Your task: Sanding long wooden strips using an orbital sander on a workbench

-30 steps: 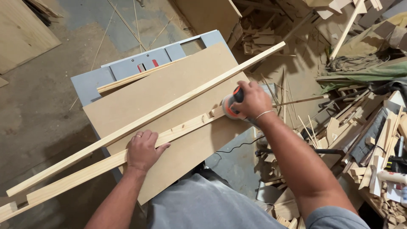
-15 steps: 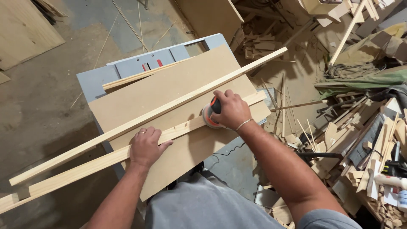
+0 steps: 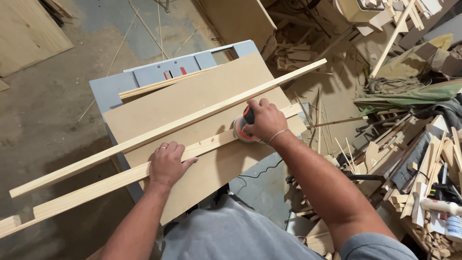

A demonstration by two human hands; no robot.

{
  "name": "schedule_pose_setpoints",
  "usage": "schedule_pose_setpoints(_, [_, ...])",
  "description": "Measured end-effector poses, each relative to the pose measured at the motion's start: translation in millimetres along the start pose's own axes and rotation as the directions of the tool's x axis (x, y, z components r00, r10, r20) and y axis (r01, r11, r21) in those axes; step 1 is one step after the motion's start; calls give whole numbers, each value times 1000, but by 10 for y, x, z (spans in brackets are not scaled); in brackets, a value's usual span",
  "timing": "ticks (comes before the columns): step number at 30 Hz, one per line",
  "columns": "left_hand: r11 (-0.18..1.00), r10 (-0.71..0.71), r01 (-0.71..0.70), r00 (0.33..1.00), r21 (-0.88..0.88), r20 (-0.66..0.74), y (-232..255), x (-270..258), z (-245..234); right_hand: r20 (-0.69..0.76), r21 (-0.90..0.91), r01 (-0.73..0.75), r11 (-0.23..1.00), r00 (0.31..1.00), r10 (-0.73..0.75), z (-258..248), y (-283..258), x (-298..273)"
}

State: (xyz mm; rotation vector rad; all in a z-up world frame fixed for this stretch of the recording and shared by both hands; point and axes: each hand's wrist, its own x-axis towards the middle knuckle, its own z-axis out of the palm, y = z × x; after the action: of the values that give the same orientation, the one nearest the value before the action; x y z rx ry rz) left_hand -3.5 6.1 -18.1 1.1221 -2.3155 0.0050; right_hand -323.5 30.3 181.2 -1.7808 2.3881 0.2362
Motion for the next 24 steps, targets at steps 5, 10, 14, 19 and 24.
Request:
schedule_pose_setpoints(5, [1000, 6, -6, 1000, 5, -13, 16, 17, -36, 25, 30, 21, 999, 999, -22, -70, -182, -94])
schedule_pose_setpoints(10, [1000, -7, 7, 1000, -9, -1, 30, 41, -102, 10, 32, 43, 999, 999, -43, -49, -303, -170])
schedule_pose_setpoints(14, [999, -23, 23, 1000, -34, 1, -30, -16, -248, -1, 33, 44, 999, 999, -44, -13, -208, -113])
schedule_pose_setpoints(19, [993, -95, 98, 994, 59, -50, -559, -502, -558, -16, 30, 21, 999, 1000, -20, 57, -40, -40])
schedule_pose_setpoints(24, [955, -111, 71, 986, 287, 125, -914, -772, -1197, -8, 148, 17, 989, 1000, -16, -149, -102, -124])
